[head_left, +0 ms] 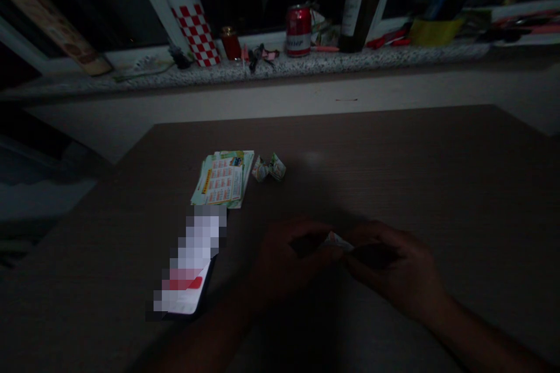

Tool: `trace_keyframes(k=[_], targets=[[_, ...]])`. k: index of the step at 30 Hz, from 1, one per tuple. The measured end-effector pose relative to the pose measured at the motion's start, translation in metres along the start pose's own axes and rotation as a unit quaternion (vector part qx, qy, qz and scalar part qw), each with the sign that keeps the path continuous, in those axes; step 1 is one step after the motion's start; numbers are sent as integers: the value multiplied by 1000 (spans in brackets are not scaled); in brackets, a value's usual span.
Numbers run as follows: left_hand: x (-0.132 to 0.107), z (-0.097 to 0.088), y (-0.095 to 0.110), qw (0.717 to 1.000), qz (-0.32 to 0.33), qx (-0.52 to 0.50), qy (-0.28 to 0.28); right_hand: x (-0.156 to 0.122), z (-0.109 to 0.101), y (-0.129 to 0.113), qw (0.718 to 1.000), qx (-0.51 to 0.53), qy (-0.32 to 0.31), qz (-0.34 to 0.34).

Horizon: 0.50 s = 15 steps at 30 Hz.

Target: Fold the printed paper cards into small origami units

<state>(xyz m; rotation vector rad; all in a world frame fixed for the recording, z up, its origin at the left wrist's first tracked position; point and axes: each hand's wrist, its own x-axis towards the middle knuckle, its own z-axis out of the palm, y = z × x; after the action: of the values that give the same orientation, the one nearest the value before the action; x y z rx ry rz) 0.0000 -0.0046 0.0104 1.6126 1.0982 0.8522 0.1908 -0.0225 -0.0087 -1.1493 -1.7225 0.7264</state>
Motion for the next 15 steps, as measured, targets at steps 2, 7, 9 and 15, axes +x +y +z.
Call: trace_keyframes(k=[2, 7, 9, 15], targets=[[0, 0, 2, 1000, 6, 0, -11, 0, 0, 0, 1000, 1, 4, -4], [0, 6, -1, 995, -40, -81, 49, 0, 3, -1, 1000, 7, 11, 29], [0, 8, -3, 988, -58, -127, 68, 0, 5, -2, 998, 26, -10, 49], [2, 9, -2, 970, -102, -198, 95, 3, 6, 0, 987, 108, -31, 114]])
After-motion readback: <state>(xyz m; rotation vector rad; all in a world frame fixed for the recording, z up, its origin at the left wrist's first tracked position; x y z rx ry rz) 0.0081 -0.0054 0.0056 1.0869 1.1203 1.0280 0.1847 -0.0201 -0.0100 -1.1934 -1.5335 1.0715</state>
